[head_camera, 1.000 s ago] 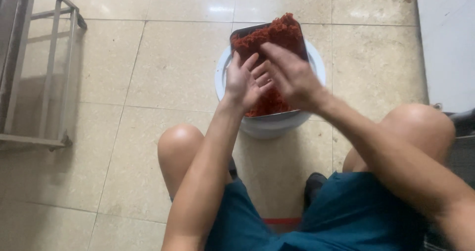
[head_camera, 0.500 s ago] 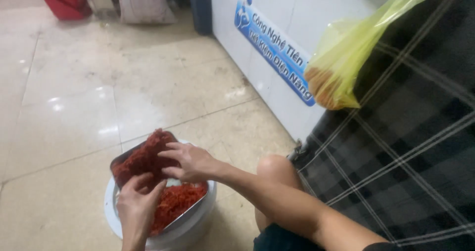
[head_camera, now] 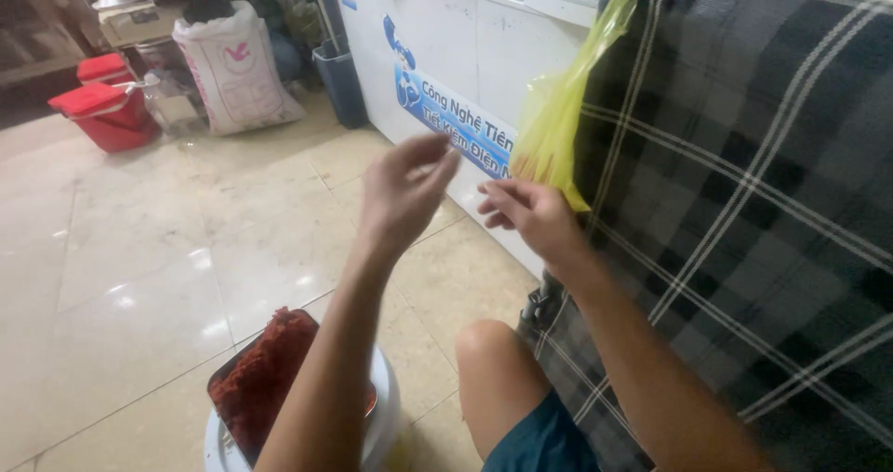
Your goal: Separating shredded food pieces from a metal tray and placing them into a yellow plastic bag.
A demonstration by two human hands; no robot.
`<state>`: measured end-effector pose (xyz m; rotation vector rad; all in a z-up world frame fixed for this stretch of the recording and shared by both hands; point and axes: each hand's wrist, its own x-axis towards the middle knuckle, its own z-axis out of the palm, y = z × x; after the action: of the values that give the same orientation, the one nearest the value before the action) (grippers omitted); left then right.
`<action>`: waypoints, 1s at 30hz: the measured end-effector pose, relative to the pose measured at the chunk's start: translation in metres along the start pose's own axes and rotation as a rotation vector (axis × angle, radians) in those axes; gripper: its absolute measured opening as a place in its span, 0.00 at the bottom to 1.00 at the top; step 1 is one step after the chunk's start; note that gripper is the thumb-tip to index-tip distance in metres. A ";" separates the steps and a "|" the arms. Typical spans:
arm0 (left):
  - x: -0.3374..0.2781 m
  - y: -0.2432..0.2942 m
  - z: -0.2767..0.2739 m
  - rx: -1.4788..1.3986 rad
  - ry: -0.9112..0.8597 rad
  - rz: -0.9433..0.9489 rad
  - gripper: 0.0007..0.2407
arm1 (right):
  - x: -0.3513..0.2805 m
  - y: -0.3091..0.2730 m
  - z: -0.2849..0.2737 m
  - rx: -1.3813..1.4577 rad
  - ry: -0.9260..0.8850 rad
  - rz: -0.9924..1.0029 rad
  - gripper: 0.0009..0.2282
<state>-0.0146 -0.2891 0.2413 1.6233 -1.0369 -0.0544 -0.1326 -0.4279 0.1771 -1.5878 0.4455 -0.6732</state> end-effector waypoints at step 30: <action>0.184 0.107 0.090 0.100 0.233 0.227 0.06 | -0.034 -0.007 -0.089 0.164 0.030 -0.185 0.12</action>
<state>-0.0133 -0.4712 0.3835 1.5488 -1.0473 0.3362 -0.2170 -0.4727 0.1817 -1.4758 0.2597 -0.8541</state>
